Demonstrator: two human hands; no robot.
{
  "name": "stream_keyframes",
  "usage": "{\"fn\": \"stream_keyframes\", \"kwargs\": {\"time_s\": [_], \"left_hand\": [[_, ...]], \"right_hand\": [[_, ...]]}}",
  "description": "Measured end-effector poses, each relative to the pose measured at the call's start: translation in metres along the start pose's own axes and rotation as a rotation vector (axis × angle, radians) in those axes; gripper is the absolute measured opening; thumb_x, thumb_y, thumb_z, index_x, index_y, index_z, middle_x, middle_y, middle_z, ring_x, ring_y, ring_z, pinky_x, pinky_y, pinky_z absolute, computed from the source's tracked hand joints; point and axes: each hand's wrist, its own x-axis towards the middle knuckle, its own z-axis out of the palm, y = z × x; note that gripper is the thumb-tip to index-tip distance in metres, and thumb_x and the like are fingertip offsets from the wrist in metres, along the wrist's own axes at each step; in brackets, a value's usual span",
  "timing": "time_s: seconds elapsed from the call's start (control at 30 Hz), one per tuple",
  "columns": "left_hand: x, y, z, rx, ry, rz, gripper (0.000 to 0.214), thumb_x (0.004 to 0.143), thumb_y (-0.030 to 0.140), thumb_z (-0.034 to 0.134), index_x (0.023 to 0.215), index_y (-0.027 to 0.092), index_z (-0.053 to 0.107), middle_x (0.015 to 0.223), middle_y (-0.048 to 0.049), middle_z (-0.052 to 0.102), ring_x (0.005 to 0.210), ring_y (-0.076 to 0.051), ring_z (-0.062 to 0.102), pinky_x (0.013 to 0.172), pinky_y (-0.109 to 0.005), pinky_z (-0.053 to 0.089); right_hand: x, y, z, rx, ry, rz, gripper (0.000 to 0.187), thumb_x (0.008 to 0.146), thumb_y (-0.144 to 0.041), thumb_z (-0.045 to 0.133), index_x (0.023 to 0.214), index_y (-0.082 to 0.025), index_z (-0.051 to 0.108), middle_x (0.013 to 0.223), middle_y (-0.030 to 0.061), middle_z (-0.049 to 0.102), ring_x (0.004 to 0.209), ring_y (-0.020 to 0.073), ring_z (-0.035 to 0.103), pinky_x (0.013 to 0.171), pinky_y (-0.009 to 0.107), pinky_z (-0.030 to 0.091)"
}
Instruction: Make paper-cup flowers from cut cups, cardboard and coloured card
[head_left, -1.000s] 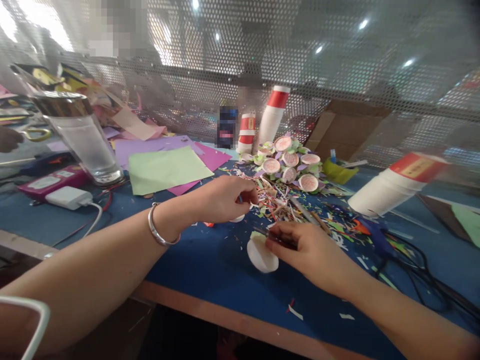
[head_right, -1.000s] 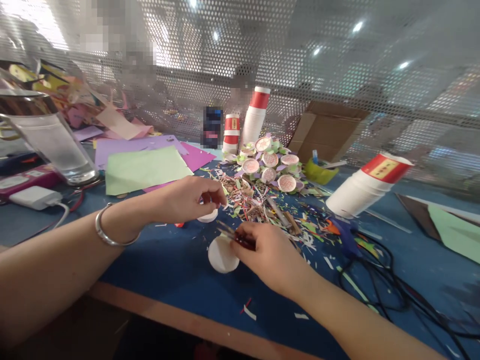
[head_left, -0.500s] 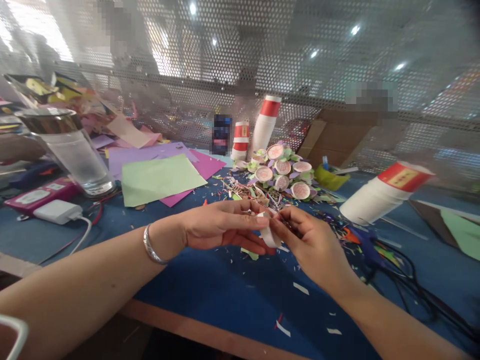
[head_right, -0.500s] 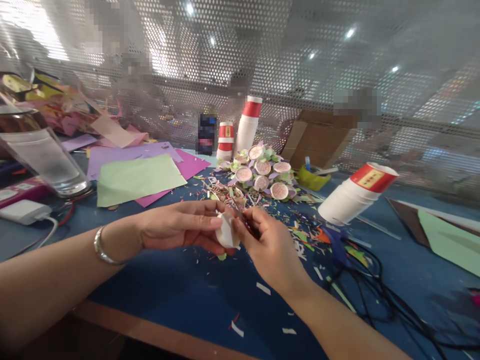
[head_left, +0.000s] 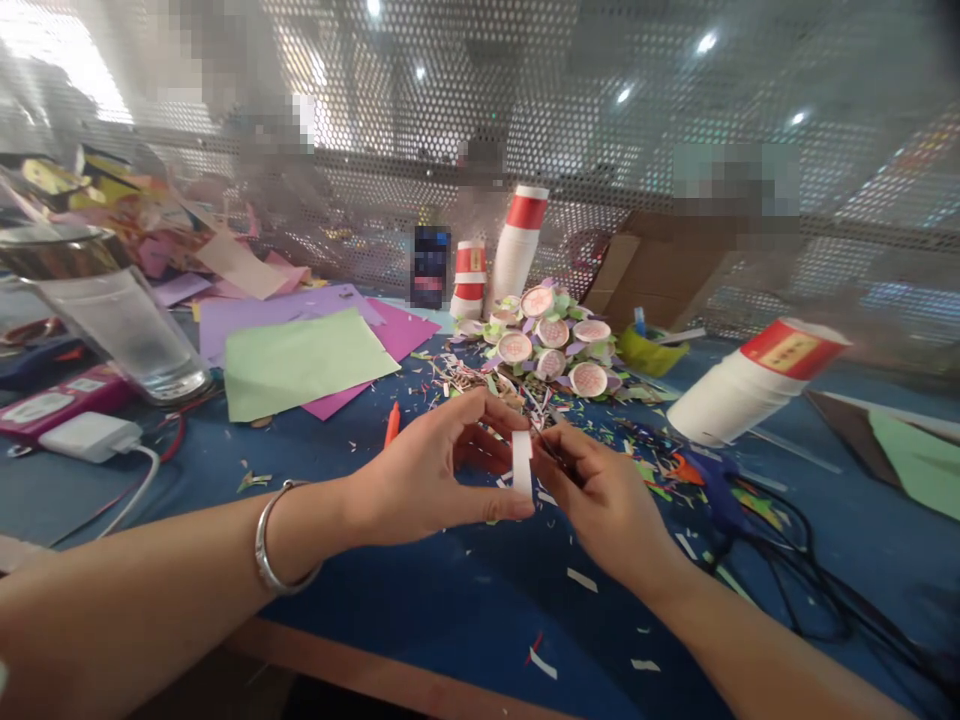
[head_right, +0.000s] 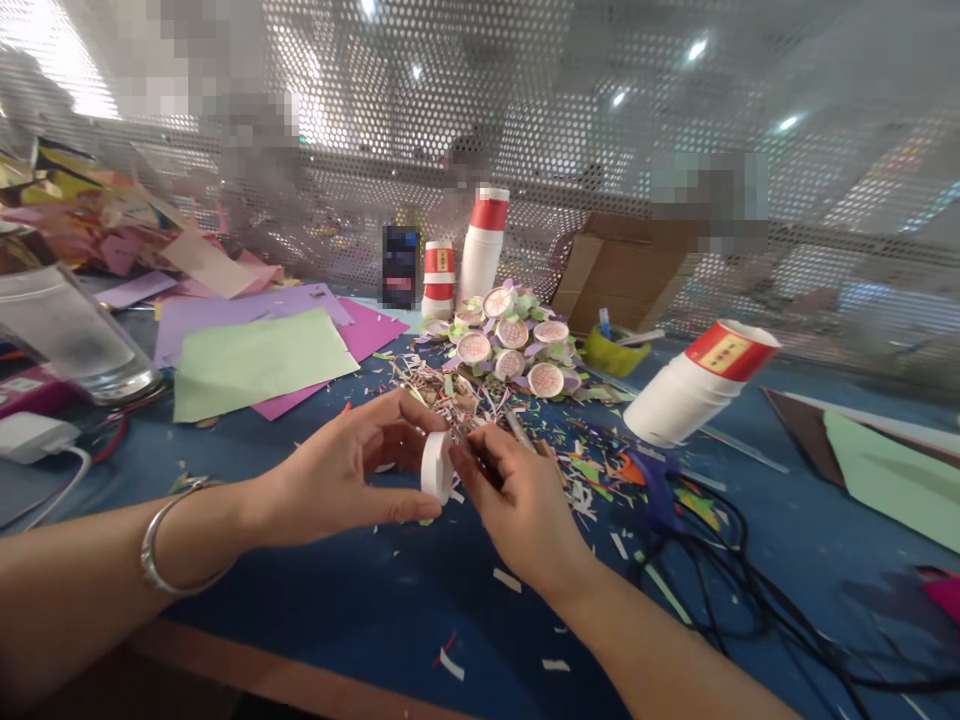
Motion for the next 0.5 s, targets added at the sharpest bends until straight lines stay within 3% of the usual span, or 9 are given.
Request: {"fn": "stream_keyframes", "kwargs": {"time_s": [0.23, 0.4, 0.5], "left_hand": [[0.003, 0.005, 0.003, 0.333, 0.103, 0.097, 0.049, 0.071, 0.015, 0.084, 0.114, 0.019, 0.061, 0.122, -0.0088, 0.057, 0.101, -0.018, 0.066, 0.084, -0.033, 0.062], [0.009, 0.0, 0.004, 0.181, 0.077, -0.024, 0.049, 0.073, 0.023, 0.084, 0.114, 0.021, 0.058, 0.12, -0.0085, 0.058, 0.103, -0.019, 0.063, 0.074, -0.03, 0.063], [0.009, -0.008, 0.006, 0.234, 0.136, 0.04, 0.048, 0.073, 0.018, 0.082, 0.114, 0.023, 0.059, 0.124, -0.008, 0.056, 0.105, -0.019, 0.06, 0.076, -0.029, 0.062]], "right_hand": [[-0.006, -0.009, -0.004, 0.108, 0.07, -0.01, 0.029, 0.096, -0.049, 0.059, 0.086, -0.022, 0.064, 0.071, -0.0004, 0.061, 0.059, 0.0132, 0.052, 0.052, 0.026, 0.04], [-0.012, -0.009, -0.004, 0.167, 0.08, -0.003, 0.03, 0.092, -0.052, 0.066, 0.092, -0.022, 0.066, 0.076, 0.002, 0.068, 0.06, 0.0143, 0.058, 0.052, 0.026, 0.045], [-0.012, -0.009, -0.002, 0.17, 0.092, -0.006, 0.027, 0.091, -0.05, 0.067, 0.092, -0.023, 0.067, 0.075, 0.002, 0.069, 0.059, 0.0148, 0.059, 0.052, 0.026, 0.047]]}}
